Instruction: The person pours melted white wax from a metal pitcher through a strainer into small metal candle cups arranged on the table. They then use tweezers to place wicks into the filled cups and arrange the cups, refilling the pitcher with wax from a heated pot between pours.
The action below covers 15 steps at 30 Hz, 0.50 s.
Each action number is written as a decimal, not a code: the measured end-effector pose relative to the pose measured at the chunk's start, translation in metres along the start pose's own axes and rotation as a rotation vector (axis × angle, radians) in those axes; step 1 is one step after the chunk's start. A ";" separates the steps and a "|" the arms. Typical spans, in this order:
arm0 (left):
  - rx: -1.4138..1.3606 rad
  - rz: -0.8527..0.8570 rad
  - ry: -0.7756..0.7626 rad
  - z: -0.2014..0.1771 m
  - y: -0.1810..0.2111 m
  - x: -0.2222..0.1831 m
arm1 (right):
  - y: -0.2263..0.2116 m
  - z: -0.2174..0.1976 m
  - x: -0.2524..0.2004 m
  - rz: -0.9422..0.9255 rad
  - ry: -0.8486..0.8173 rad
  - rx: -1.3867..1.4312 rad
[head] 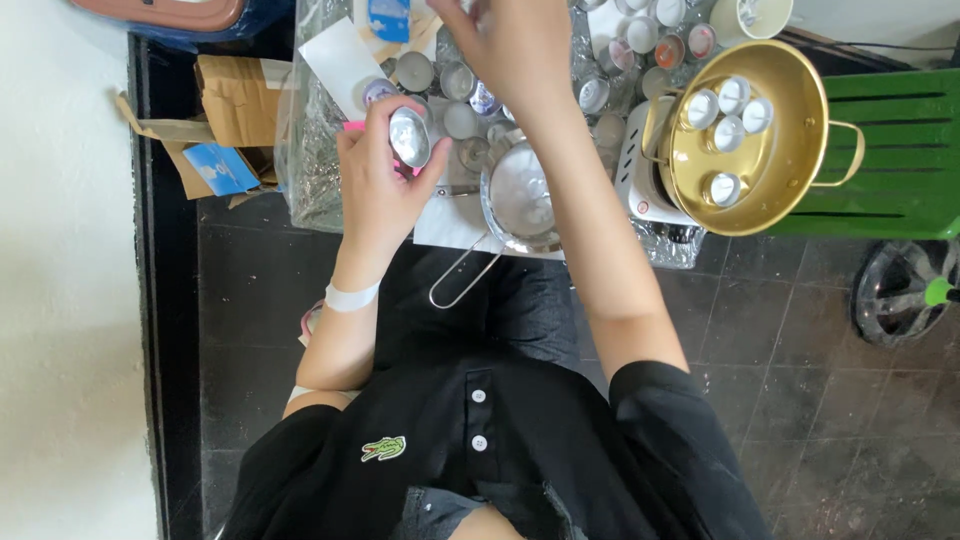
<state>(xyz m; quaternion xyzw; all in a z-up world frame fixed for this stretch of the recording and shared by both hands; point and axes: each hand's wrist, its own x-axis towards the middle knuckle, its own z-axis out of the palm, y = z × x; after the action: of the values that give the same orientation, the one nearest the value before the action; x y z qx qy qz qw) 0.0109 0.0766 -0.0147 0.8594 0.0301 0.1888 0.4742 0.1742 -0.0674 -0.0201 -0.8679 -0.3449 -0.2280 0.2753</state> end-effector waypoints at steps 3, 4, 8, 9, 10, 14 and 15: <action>-0.075 0.059 0.018 -0.001 0.013 -0.001 | -0.041 -0.064 -0.022 0.191 -0.103 0.350; -0.046 0.128 0.001 0.002 0.012 -0.004 | -0.046 -0.076 -0.035 0.293 -0.167 0.489; -0.052 0.231 -0.058 0.016 0.023 -0.009 | -0.066 -0.117 -0.067 0.490 -0.227 0.825; -0.058 0.237 -0.068 0.018 0.027 -0.010 | -0.068 -0.122 -0.072 0.498 -0.218 0.819; -0.037 0.250 -0.078 0.021 0.031 -0.012 | -0.069 -0.126 -0.076 0.543 -0.206 0.834; -0.046 0.306 -0.112 0.033 0.045 -0.017 | -0.064 -0.138 -0.092 0.643 -0.166 0.831; -0.047 0.309 -0.118 0.036 0.047 -0.016 | -0.063 -0.139 -0.095 0.647 -0.161 0.831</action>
<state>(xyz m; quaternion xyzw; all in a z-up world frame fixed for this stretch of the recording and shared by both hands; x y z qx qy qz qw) 0.0026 0.0184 0.0019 0.8521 -0.1350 0.2093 0.4603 0.0376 -0.1622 0.0479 -0.7625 -0.1406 0.0916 0.6248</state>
